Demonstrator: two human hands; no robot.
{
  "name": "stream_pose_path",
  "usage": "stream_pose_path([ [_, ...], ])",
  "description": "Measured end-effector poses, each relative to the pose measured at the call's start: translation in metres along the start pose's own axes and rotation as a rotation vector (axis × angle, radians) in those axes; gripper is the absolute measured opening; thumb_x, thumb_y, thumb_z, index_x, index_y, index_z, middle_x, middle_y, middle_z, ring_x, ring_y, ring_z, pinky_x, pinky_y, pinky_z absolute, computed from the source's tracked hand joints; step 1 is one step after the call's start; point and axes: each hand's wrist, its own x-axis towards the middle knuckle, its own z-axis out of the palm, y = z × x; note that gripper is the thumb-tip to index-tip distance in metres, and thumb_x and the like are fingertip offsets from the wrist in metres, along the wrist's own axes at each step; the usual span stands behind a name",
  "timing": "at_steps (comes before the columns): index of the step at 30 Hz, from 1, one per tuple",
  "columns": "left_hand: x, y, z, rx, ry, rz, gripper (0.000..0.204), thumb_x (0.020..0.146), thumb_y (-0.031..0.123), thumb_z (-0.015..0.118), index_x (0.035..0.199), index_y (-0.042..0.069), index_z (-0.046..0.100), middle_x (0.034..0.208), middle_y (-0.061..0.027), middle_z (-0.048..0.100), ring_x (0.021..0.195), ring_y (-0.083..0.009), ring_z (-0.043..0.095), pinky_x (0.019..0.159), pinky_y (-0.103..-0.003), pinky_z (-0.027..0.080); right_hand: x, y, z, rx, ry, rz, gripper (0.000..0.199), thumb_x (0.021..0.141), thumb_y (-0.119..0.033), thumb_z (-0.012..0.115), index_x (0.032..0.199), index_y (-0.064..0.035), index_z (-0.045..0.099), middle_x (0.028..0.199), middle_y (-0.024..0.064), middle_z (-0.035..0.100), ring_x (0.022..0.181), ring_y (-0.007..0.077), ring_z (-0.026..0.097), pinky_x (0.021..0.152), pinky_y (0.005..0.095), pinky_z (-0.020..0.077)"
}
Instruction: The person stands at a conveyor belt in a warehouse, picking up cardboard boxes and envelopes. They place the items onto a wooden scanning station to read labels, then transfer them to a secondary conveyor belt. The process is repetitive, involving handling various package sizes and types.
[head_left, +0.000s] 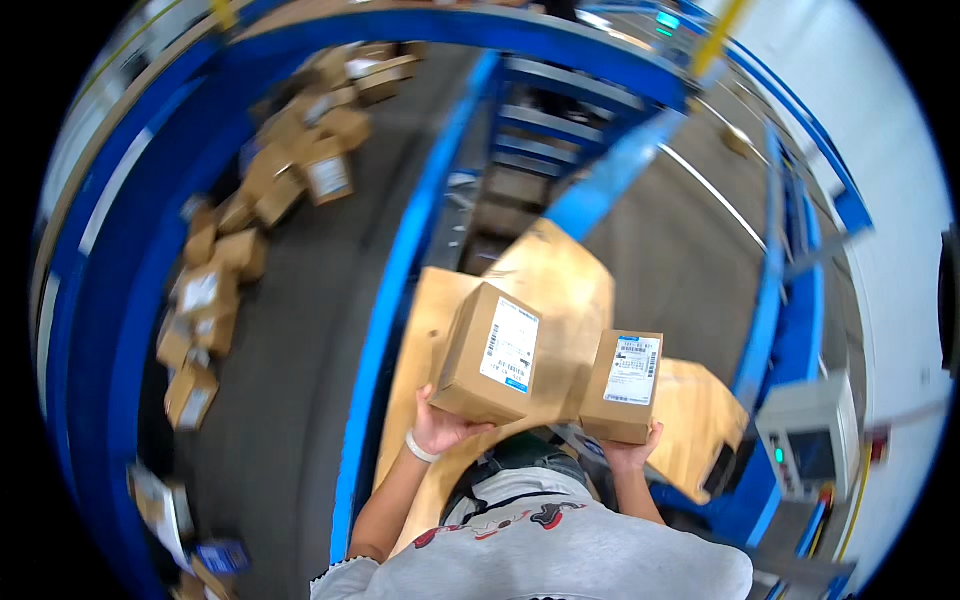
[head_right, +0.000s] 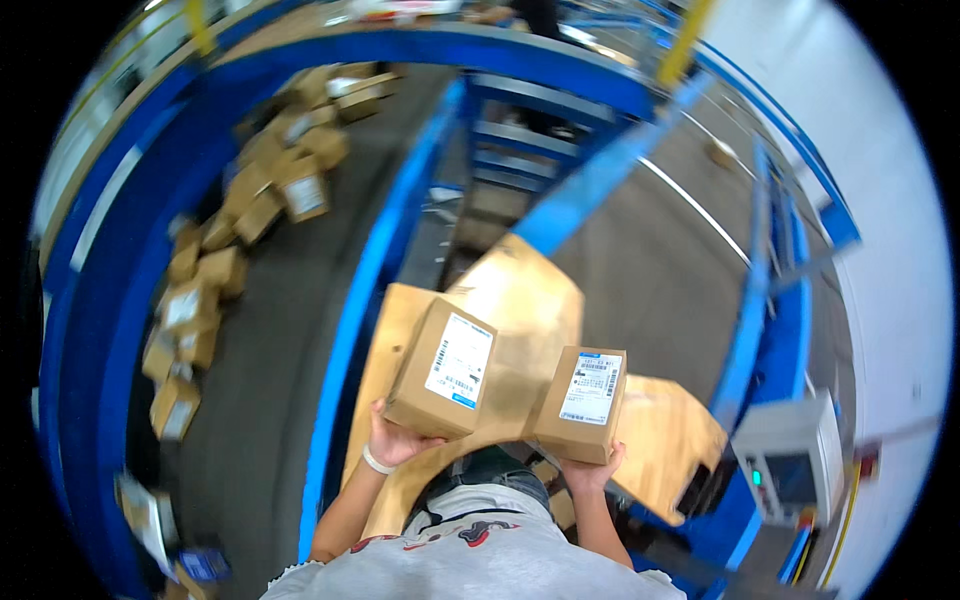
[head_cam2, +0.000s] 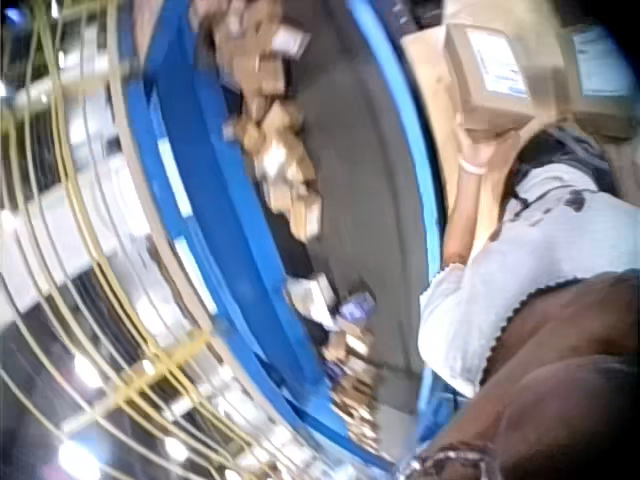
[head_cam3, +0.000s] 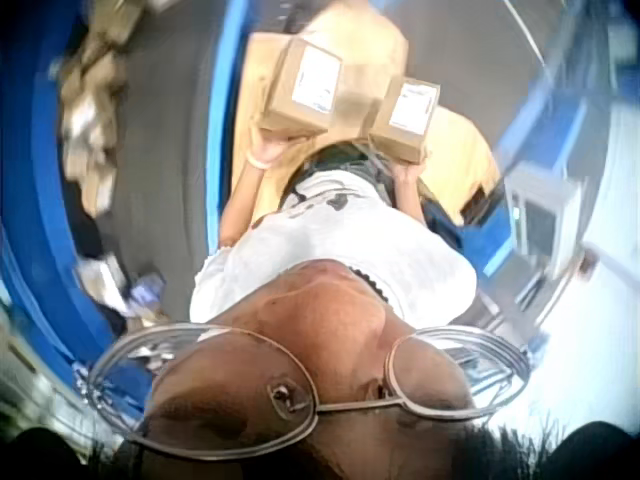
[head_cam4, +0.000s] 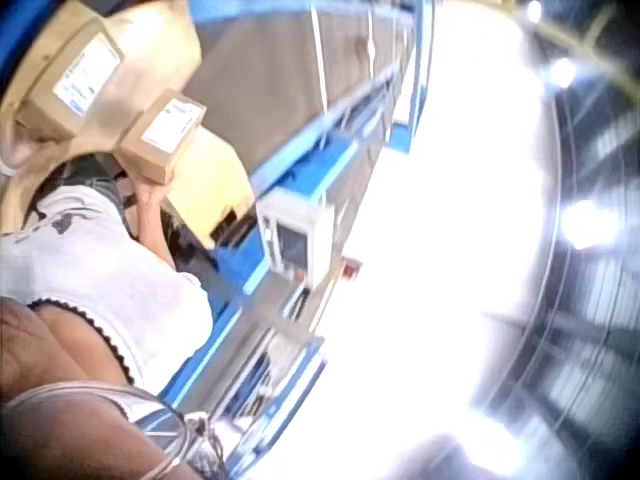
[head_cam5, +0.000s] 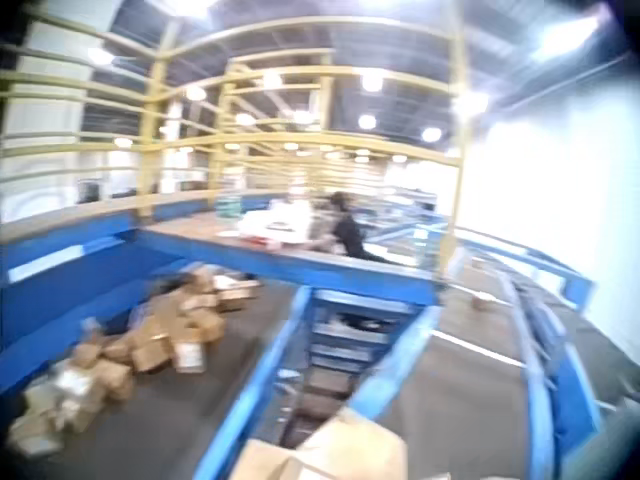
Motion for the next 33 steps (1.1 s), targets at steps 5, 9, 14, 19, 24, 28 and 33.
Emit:
stream_pose_path([
  [5, 0.086, -0.046, -0.005, -0.073, 0.128, -0.240, 0.093, 0.088, 0.077, 0.051, 0.159, 0.018, 0.037, 0.163, -0.0171, 0.036, 0.149, -0.0423, 0.035, 0.110, -0.061, 0.045, -0.024, -0.055, -0.112, -0.235, 0.144, -0.279, 0.051, 0.089, -0.038, 0.058, 0.129, -0.0064, 0.062, 0.130, 0.0104, 0.066, 0.119, 0.0287, 0.061, 0.100, 0.0475, 0.0484],
  [9, 0.066, -0.009, -0.026, 0.160, 0.432, -0.202, 0.098, 0.091, 0.082, 0.046, 0.158, 0.011, 0.039, 0.160, -0.0182, 0.041, 0.142, -0.0420, 0.046, 0.105, -0.060, 0.049, -0.044, -0.047, -0.093, -0.596, 0.615, -0.218, 0.070, 0.097, -0.053, 0.062, 0.146, -0.0055, 0.045, 0.128, 0.0153, 0.063, 0.113, 0.0287, 0.062, 0.090, 0.0457, 0.0524],
  [14, 0.074, 0.020, 0.040, 1.062, 0.750, 0.076, 0.079, 0.105, 0.048, 0.056, 0.163, 0.005, 0.025, 0.158, -0.0199, 0.043, 0.132, -0.0367, 0.057, 0.089, -0.044, 0.061, 0.019, -0.057, -0.045, -0.899, 0.577, -0.356, 0.086, 0.098, -0.052, 0.066, 0.157, -0.0097, 0.020, 0.136, 0.0215, 0.055, 0.102, 0.0356, 0.070, 0.067, 0.0438, 0.0649],
  [19, 0.117, 0.007, 0.041, 1.376, 0.498, 0.370, 0.079, 0.099, 0.007, 0.067, 0.163, 0.002, 0.020, 0.149, -0.0181, 0.050, 0.129, -0.0280, 0.058, 0.097, -0.037, 0.056, 0.188, -0.143, 0.036, -0.954, 0.504, -0.456, 0.081, 0.095, -0.057, 0.068, 0.145, -0.0026, 0.035, 0.126, 0.0195, 0.057, 0.089, 0.0299, 0.066, 0.063, 0.0416, 0.0596],
  [24, 0.144, 0.017, 0.050, 1.324, 0.534, 0.328, 0.086, 0.095, 0.003, 0.072, 0.162, -0.001, 0.019, 0.146, -0.0195, 0.051, 0.131, -0.0258, 0.056, 0.108, -0.035, 0.048, 0.233, -0.173, 0.083, -0.984, 0.646, -0.314, 0.070, 0.095, -0.056, 0.067, 0.131, 0.0023, 0.050, 0.116, 0.0163, 0.059, 0.078, 0.0236, 0.063, 0.060, 0.0390, 0.0549],
  [28, 0.176, 0.021, 0.050, 1.372, 0.538, 0.307, 0.083, 0.093, 0.008, 0.076, 0.159, -0.001, 0.027, 0.144, -0.0190, 0.053, 0.129, -0.0256, 0.057, 0.107, -0.037, 0.049, 0.164, -0.131, 0.055, -1.057, 0.117, 0.368, 0.031, 0.107, -0.032, 0.055, 0.120, -0.0044, 0.061, 0.106, 0.0114, 0.070, 0.089, 0.0234, 0.070, 0.079, 0.0394, 0.0590],
  [33, 0.238, -0.011, 0.059, 1.645, 0.591, 0.052, 0.094, 0.090, 0.030, 0.081, 0.157, -0.006, 0.027, 0.142, -0.0224, 0.055, 0.128, -0.0290, 0.057, 0.101, -0.040, 0.054, 0.082, -0.069, 0.096, -0.697, 0.208, 0.390, 0.049, 0.104, -0.029, 0.065, 0.141, -0.0033, 0.045, 0.121, 0.0203, 0.067, 0.104, 0.0312, 0.070, 0.091, 0.0421, 0.0599],
])
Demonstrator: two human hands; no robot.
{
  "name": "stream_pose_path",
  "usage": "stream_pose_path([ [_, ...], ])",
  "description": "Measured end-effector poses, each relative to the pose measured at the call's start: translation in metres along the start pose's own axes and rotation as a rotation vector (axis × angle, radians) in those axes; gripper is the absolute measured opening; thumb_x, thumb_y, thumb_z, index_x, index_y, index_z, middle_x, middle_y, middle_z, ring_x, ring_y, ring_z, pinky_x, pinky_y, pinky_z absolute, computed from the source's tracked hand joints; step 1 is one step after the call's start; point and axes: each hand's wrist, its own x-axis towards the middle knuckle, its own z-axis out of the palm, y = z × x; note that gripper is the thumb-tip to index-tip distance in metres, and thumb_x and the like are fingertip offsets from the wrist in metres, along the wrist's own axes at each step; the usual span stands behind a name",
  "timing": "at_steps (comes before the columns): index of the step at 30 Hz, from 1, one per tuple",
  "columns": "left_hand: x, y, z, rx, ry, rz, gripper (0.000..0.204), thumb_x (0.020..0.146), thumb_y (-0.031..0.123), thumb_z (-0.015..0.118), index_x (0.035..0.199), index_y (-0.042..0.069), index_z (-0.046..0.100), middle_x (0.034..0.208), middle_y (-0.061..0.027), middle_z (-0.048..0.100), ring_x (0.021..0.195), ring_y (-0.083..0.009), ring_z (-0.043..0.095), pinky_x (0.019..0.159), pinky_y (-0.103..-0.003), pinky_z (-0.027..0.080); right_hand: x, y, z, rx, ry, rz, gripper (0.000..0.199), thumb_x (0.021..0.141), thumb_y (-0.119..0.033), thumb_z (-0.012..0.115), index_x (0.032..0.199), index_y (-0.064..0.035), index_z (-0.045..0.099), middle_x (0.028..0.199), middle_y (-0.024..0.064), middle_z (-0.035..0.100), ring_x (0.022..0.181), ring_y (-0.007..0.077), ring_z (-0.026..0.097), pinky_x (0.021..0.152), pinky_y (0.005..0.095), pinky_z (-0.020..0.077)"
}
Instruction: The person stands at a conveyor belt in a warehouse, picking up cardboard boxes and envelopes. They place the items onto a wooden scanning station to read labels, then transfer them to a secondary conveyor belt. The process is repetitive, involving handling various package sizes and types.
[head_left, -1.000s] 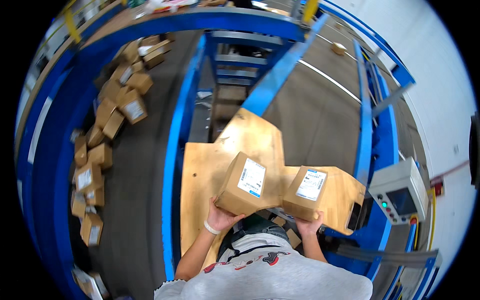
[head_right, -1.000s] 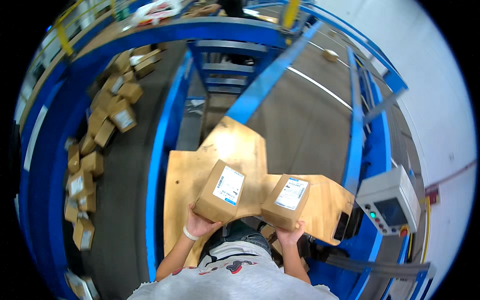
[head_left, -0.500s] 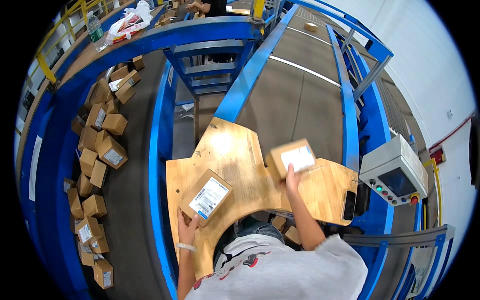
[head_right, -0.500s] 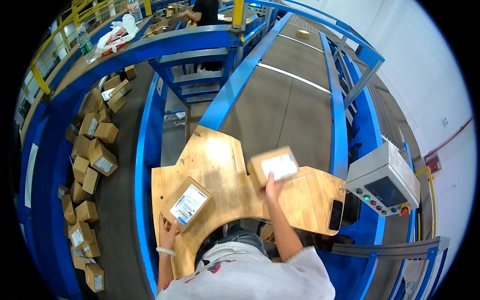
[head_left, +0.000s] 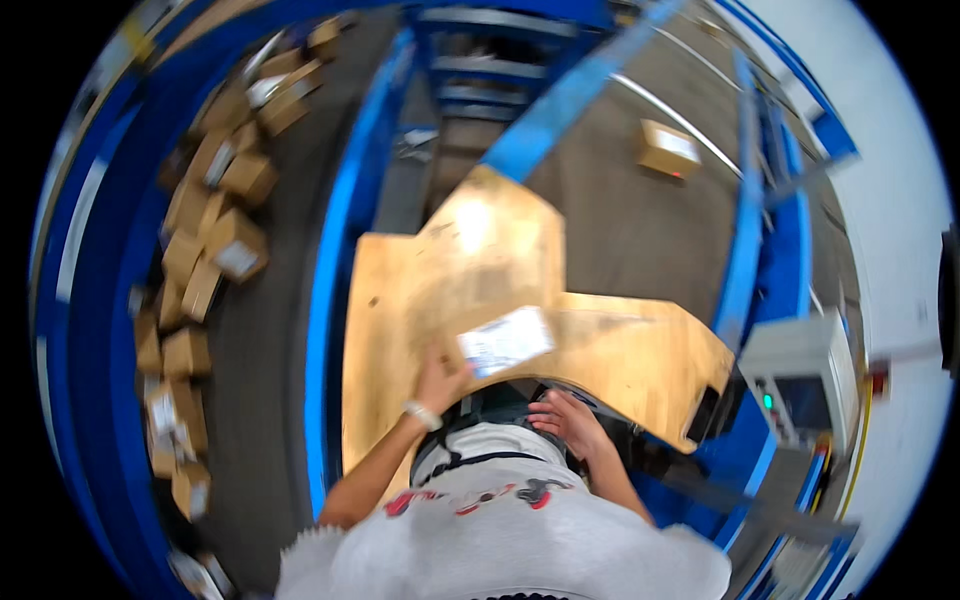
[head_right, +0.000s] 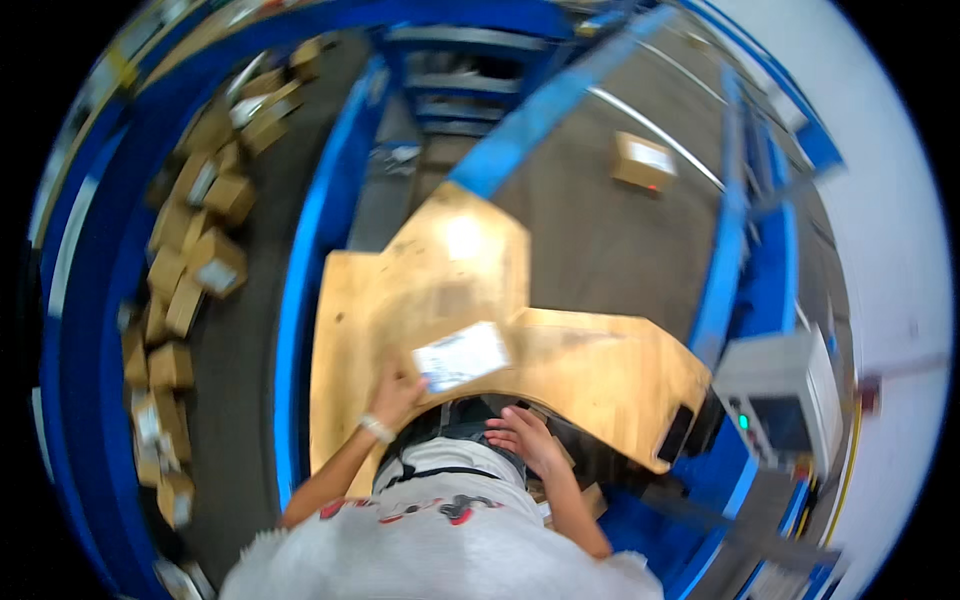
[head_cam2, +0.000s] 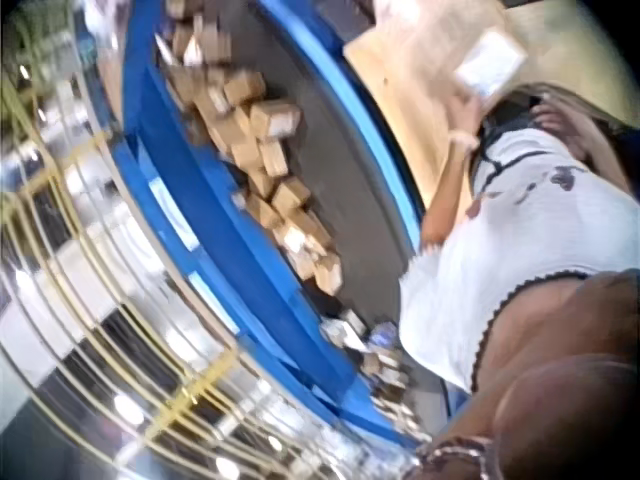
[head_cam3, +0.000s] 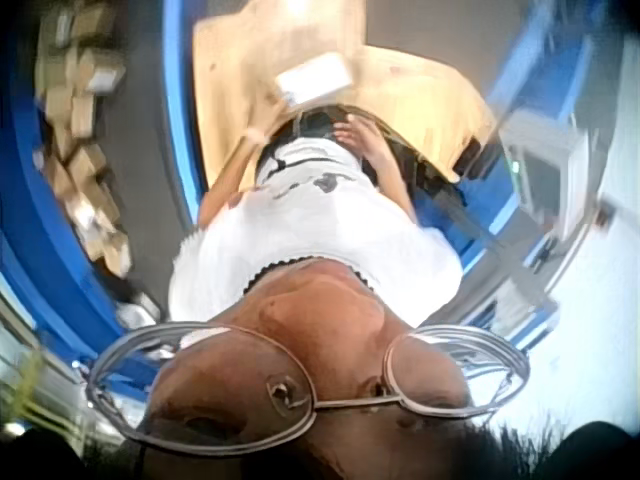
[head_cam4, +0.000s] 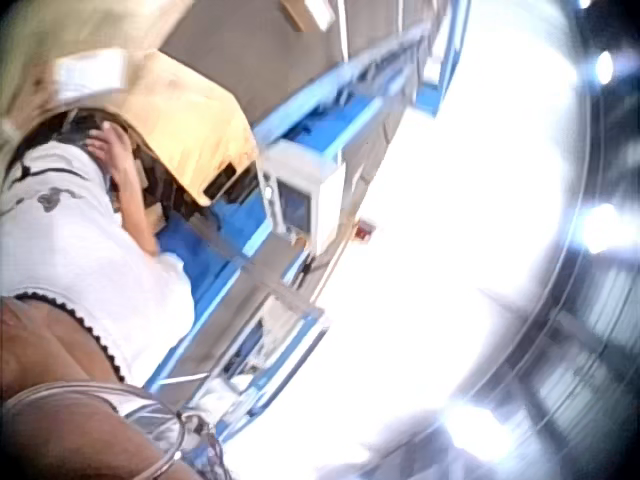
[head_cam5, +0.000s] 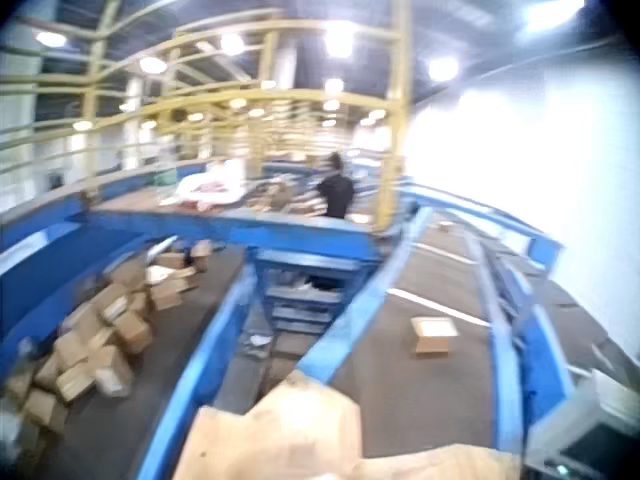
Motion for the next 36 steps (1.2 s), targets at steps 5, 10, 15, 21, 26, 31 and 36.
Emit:
stream_pose_path([
  [5, 0.039, 0.019, 0.167, -0.038, -0.465, 0.562, 0.100, 0.087, 0.036, 0.080, 0.161, -0.003, 0.026, 0.160, -0.0268, 0.040, 0.141, -0.0373, 0.047, 0.119, -0.043, 0.038, 0.019, 0.000, -0.058, 0.142, 0.291, -0.293, 0.057, 0.101, -0.037, 0.069, 0.144, -0.0077, 0.046, 0.127, 0.0153, 0.064, 0.104, 0.0273, 0.065, 0.085, 0.0389, 0.0583],
  [10, 0.033, 0.049, 0.076, -0.418, -0.604, 0.278, 0.069, 0.098, 0.026, 0.070, 0.155, 0.001, 0.040, 0.144, -0.0186, 0.059, 0.114, -0.0247, 0.066, 0.103, -0.037, 0.053, 0.112, -0.095, -0.157, 0.109, 0.401, -0.555, 0.058, 0.098, -0.045, 0.072, 0.140, -0.0113, 0.050, 0.120, 0.0094, 0.062, 0.094, 0.0219, 0.060, 0.074, 0.0334, 0.0539],
  [15, 0.062, -0.046, -0.078, -0.653, 0.058, 0.288, 0.050, 0.102, 0.019, 0.068, 0.148, 0.008, 0.050, 0.131, -0.0073, 0.065, 0.117, -0.0190, 0.064, 0.101, -0.037, 0.055, 0.261, -0.249, -0.221, 0.048, 0.600, -0.517, 0.044, 0.096, -0.051, 0.073, 0.100, -0.0079, 0.063, 0.079, 0.0040, 0.061, 0.061, 0.0178, 0.055, 0.052, 0.0295, 0.0470],
  [21, 0.052, -0.138, -0.220, -0.411, 0.786, -0.058, 0.082, 0.090, 0.023, 0.081, 0.157, 0.008, 0.036, 0.151, -0.0173, 0.046, 0.135, -0.0285, 0.052, 0.107, -0.043, 0.051, 0.431, -0.305, 0.057, -0.279, 0.356, -1.074, 0.037, 0.097, -0.028, 0.073, 0.120, -0.0002, 0.066, 0.111, 0.0094, 0.067, 0.092, 0.0209, 0.064, 0.078, 0.0350, 0.0545],
  [26, 0.148, -0.223, -0.302, -0.004, 1.027, -0.201, 0.123, 0.072, 0.034, 0.094, 0.163, 0.005, 0.017, 0.163, -0.0257, 0.026, 0.151, -0.0410, 0.029, 0.123, -0.048, 0.031, 0.514, -0.209, 0.453, -1.025, -0.318, -1.071, 0.077, 0.079, -0.042, 0.083, 0.138, 0.0010, 0.058, 0.138, 0.0187, 0.057, 0.125, 0.0325, 0.054, 0.102, 0.0436, 0.0475],
  [31, 0.299, -0.237, -0.368, 0.126, 1.214, -0.102, 0.149, 0.057, 0.036, 0.102, 0.165, 0.002, 0.006, 0.167, -0.0278, 0.018, 0.154, -0.0433, 0.022, 0.126, -0.049, 0.026, 0.650, -0.120, 0.669, -1.509, -0.100, -1.013, 0.125, 0.058, -0.065, 0.093, 0.151, 0.0001, 0.040, 0.160, 0.0276, 0.033, 0.151, 0.0431, 0.028, 0.116, 0.0614, 0.0339],
  [36, 0.400, -0.239, -0.426, 0.164, 1.376, 0.094, 0.153, 0.051, 0.029, 0.104, 0.165, 0.000, 0.005, 0.165, -0.0263, 0.024, 0.152, -0.0424, 0.026, 0.126, -0.048, 0.026, 0.769, -0.075, 0.763, -1.789, -0.012, -0.990, 0.139, 0.061, -0.060, 0.093, 0.165, -0.0119, 0.015, 0.164, 0.0303, 0.020, 0.153, 0.0459, 0.021, 0.116, 0.0684, 0.0309],
])
